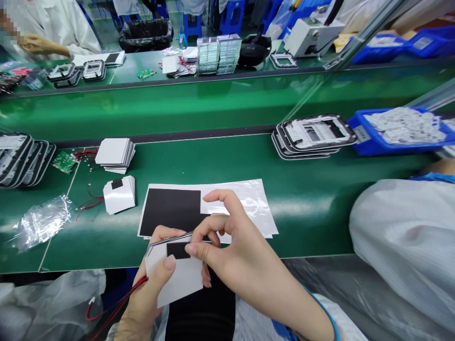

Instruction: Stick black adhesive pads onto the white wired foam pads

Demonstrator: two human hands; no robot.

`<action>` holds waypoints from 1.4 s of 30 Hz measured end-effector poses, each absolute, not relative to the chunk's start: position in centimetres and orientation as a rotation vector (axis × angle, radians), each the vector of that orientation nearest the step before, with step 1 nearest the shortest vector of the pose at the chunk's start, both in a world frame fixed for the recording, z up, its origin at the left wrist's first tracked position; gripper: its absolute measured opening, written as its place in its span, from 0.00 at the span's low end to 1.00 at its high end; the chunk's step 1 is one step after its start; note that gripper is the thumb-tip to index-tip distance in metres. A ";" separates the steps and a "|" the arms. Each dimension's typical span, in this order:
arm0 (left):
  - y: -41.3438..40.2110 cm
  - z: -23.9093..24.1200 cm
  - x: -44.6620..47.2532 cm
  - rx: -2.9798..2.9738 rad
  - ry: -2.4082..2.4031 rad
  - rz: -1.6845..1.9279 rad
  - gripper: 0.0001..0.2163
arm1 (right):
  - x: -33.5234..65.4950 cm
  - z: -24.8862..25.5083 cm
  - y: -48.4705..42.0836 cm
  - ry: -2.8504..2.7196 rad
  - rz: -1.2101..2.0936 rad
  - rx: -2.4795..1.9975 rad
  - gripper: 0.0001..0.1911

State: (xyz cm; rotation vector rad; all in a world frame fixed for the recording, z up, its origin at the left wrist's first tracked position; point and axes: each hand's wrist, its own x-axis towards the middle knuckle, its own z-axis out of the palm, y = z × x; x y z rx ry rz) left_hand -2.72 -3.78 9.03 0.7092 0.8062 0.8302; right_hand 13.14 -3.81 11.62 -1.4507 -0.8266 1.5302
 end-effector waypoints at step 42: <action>-2.8 6.4 -2.6 0.646 0.736 0.785 0.10 | 12.4 7.0 -2.7 -0.920 1.653 -1.232 0.28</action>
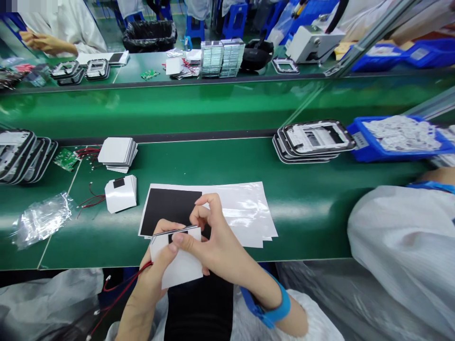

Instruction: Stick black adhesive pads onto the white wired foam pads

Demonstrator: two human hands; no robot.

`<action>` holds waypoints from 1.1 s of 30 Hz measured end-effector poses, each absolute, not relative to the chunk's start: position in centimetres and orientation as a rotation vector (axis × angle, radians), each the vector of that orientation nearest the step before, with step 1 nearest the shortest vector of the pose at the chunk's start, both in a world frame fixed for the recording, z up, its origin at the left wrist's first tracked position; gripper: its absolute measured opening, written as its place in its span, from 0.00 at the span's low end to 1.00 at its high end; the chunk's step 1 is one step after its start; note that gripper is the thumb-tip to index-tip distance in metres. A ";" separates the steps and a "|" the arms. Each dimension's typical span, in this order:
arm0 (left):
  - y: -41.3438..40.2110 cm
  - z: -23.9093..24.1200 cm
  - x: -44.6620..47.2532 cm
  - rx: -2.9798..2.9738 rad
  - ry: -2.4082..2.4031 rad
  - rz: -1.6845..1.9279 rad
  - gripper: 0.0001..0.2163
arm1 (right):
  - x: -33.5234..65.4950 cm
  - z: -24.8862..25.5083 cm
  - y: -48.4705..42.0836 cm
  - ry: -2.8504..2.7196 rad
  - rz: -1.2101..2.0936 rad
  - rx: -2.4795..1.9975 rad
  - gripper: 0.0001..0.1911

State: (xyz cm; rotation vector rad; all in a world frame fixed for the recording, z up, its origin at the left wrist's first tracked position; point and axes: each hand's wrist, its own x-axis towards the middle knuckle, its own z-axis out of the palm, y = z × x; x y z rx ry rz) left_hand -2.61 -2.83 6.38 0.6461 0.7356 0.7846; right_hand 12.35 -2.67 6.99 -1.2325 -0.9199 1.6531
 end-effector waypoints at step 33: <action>-0.3 0.8 -7.4 0.349 0.730 0.928 0.30 | 5.4 3.8 12.8 -1.121 1.587 -1.531 0.16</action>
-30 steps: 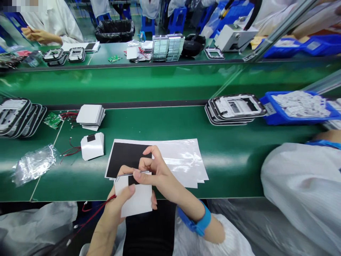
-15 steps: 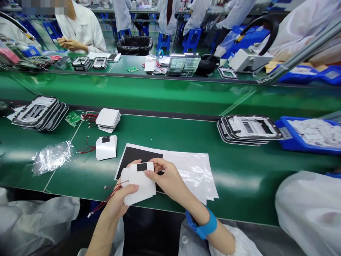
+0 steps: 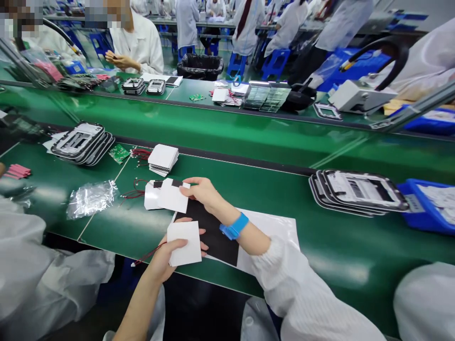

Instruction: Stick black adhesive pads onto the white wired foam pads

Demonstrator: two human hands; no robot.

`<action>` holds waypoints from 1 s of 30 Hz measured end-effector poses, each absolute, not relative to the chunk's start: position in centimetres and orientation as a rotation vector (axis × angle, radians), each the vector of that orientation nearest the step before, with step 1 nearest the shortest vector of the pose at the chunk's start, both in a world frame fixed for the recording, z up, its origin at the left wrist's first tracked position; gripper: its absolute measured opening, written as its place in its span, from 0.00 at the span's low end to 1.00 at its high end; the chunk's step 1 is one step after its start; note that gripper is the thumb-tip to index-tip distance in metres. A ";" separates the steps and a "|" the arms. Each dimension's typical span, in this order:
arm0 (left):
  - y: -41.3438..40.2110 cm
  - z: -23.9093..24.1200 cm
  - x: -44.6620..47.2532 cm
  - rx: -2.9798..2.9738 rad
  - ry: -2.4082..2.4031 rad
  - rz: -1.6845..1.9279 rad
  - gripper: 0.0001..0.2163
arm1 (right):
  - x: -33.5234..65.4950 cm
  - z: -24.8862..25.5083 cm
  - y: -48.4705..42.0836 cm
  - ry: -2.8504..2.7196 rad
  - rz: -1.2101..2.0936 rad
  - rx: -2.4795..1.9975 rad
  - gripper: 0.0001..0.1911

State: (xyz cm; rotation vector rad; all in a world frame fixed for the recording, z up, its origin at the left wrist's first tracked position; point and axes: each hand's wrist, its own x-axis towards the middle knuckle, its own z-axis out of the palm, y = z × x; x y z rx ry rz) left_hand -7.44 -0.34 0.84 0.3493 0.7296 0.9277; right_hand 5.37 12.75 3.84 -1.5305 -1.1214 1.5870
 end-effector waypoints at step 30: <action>0.2 2.0 -8.4 0.207 0.758 0.892 0.32 | 6.7 8.0 9.7 -2.194 0.690 -1.748 0.13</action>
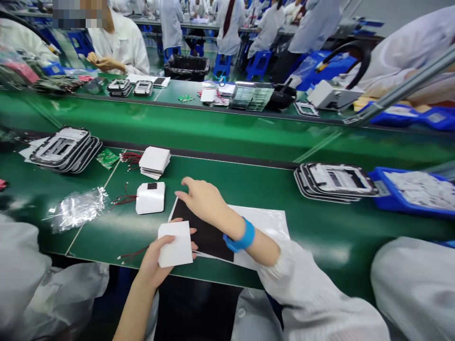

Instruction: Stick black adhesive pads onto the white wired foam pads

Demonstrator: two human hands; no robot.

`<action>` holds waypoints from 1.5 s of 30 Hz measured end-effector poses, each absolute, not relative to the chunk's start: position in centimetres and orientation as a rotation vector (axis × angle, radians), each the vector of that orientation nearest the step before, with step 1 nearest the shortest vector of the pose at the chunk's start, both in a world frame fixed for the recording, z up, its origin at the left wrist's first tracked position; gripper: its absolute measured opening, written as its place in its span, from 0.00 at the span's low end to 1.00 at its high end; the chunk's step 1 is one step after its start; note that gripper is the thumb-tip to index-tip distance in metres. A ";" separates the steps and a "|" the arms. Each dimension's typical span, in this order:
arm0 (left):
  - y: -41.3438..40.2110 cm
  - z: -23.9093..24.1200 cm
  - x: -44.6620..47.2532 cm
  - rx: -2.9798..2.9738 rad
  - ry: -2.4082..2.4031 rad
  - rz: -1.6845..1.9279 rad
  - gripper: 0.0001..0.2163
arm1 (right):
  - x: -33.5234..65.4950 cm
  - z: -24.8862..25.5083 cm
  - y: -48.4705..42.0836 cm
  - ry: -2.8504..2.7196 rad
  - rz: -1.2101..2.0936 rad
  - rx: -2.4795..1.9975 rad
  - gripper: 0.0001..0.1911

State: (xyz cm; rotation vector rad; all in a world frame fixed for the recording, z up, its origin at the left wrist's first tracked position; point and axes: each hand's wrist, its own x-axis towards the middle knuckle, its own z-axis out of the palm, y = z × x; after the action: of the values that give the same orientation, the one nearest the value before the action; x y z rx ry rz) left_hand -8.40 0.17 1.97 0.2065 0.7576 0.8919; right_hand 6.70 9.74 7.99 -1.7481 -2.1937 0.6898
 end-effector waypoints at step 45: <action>0.5 3.4 -0.7 0.329 0.878 0.935 0.27 | 18.0 -0.4 -4.7 -0.821 0.845 -1.578 0.10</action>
State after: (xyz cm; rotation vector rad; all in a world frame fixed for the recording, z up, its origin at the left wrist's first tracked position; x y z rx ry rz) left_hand -0.73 0.54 3.41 0.3293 0.8779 0.9354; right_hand 18.01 -4.70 -0.39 -1.5779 -0.8212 0.8446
